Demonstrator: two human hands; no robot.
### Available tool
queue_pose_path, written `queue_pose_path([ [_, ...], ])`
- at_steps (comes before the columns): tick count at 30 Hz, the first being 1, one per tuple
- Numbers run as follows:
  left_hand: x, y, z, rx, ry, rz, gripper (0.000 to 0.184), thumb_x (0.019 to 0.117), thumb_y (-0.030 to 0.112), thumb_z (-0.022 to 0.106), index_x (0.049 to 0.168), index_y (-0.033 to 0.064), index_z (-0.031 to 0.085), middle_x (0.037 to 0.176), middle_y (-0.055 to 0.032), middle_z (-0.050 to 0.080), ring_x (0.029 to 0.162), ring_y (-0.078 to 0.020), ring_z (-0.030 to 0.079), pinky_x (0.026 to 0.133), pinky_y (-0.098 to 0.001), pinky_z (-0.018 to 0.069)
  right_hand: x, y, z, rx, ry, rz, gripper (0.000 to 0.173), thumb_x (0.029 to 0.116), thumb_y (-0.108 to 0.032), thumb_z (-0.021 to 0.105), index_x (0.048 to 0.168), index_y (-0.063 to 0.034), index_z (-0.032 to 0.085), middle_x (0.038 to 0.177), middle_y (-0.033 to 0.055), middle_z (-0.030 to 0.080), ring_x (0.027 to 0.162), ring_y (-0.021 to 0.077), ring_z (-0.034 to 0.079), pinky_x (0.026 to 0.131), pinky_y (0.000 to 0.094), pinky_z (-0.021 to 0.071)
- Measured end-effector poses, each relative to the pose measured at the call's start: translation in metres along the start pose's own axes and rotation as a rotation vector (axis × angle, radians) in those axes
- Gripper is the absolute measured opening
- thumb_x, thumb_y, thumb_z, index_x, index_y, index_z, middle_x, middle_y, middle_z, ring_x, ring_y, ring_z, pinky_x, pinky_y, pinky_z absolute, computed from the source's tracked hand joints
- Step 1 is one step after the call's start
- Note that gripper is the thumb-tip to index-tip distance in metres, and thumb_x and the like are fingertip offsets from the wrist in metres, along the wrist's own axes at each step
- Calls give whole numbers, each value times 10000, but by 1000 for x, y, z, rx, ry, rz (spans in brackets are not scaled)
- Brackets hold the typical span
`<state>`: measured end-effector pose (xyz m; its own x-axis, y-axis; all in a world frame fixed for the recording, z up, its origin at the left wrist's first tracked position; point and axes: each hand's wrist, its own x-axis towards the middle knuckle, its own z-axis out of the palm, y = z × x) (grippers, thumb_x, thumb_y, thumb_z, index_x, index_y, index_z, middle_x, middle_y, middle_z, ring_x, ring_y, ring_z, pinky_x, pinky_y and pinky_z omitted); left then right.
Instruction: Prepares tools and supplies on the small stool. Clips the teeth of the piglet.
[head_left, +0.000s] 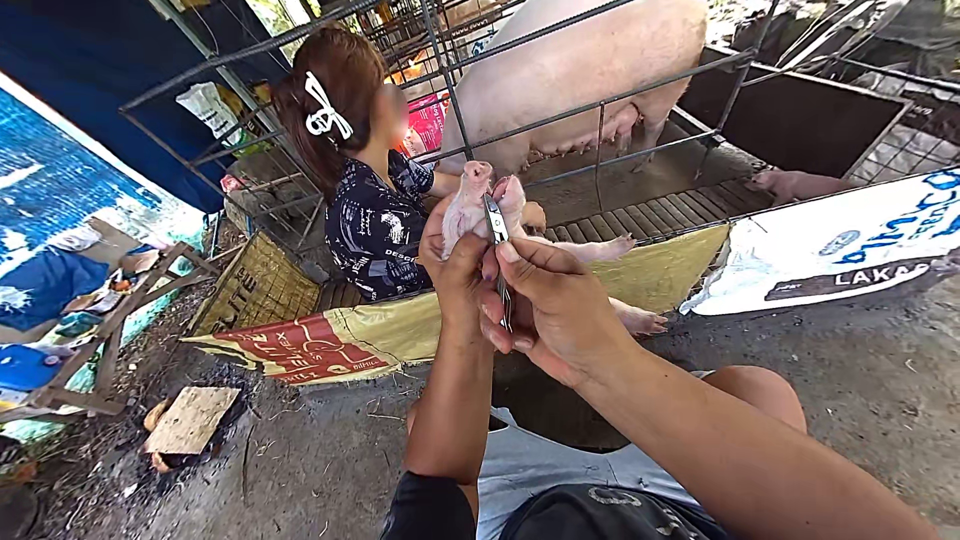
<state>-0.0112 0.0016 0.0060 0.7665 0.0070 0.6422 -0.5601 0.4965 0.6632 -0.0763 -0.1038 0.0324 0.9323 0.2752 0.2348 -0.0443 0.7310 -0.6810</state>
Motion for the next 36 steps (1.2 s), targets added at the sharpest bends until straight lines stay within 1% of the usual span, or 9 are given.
queue_pose_path([
  [3, 8, -2, 3, 21, 87, 16, 349, 907, 88, 678, 1252, 106, 634, 899, -15, 704, 698, -42, 668, 617, -205, 584, -8, -9, -15, -109, -81, 13, 341, 1122, -200, 344, 999, -1, 592, 716, 108, 631, 543, 136, 630, 465, 231, 534],
  [5, 18, -9, -5, -53, 91, 72, 354, 863, 55, 727, 1204, 17, 637, 993, -95, 724, 864, -141, 720, 776, -322, 624, -15, -31, -30, -430, -139, -60, 301, 1114, -190, 395, 1061, -9, 629, 773, 96, 675, 584, 127, 652, 476, 223, 543],
  [9, 24, -6, -20, -56, -13, 69, 400, 818, 114, 812, 1173, 18, 653, 1009, -86, 727, 897, -148, 718, 816, -336, 620, -8, -103, -54, -1297, -351, -227, 230, 1085, -260, 468, 1094, -148, 669, 753, -43, 660, 581, 63, 615, 471, 206, 522],
  [12, 24, -2, -25, -6, -93, 79, 445, 808, 103, 824, 1202, 5, 642, 1052, -98, 723, 920, -158, 715, 834, -343, 618, 4, -140, -51, -1609, -420, -235, 187, 1066, -278, 500, 1022, -205, 666, 731, -88, 661, 560, 42, 612, 445, 213, 513],
  [18, 5, -1, -22, 245, -11, 206, 453, 785, -5, 802, 1205, -20, 634, 1065, -88, 710, 923, -154, 704, 824, -327, 622, -14, -102, -38, -1032, -170, 138, 259, 1111, -195, 411, 1105, -55, 629, 816, 111, 734, 625, 215, 725, 498, 303, 613],
  [23, -15, -13, -19, 422, 162, 307, 500, 782, -28, 786, 1248, -26, 604, 1123, -103, 689, 988, -178, 695, 854, -335, 616, -20, -40, -46, -902, -54, 74, 184, 1109, -165, 424, 1096, -54, 570, 836, 96, 737, 674, 202, 742, 576, 296, 638],
  [29, -27, -29, -11, 394, 264, 371, 526, 778, 9, 816, 1251, -42, 593, 1107, -105, 696, 983, -173, 700, 842, -336, 621, -13, -16, -45, -899, -33, 49, 185, 1106, -160, 444, 1059, -61, 592, 851, 70, 749, 703, 165, 747, 582, 252, 628],
  [34, -34, -34, -7, 342, 287, 358, 536, 789, 17, 825, 1264, -48, 585, 1129, -117, 694, 963, -166, 703, 811, -319, 625, -12, -15, -49, -1044, -14, -30, 206, 1091, -184, 489, 955, -103, 620, 775, -5, 709, 589, 68, 611, 488, 173, 449],
  [36, -35, -35, -6, 323, 288, 360, 542, 783, 13, 833, 1258, -54, 582, 1124, -129, 693, 952, -176, 706, 804, -323, 627, -14, -16, -50, -1050, -22, -17, 211, 1092, -191, 488, 956, -108, 627, 783, -14, 715, 603, 60, 614, 500, 171, 447],
])
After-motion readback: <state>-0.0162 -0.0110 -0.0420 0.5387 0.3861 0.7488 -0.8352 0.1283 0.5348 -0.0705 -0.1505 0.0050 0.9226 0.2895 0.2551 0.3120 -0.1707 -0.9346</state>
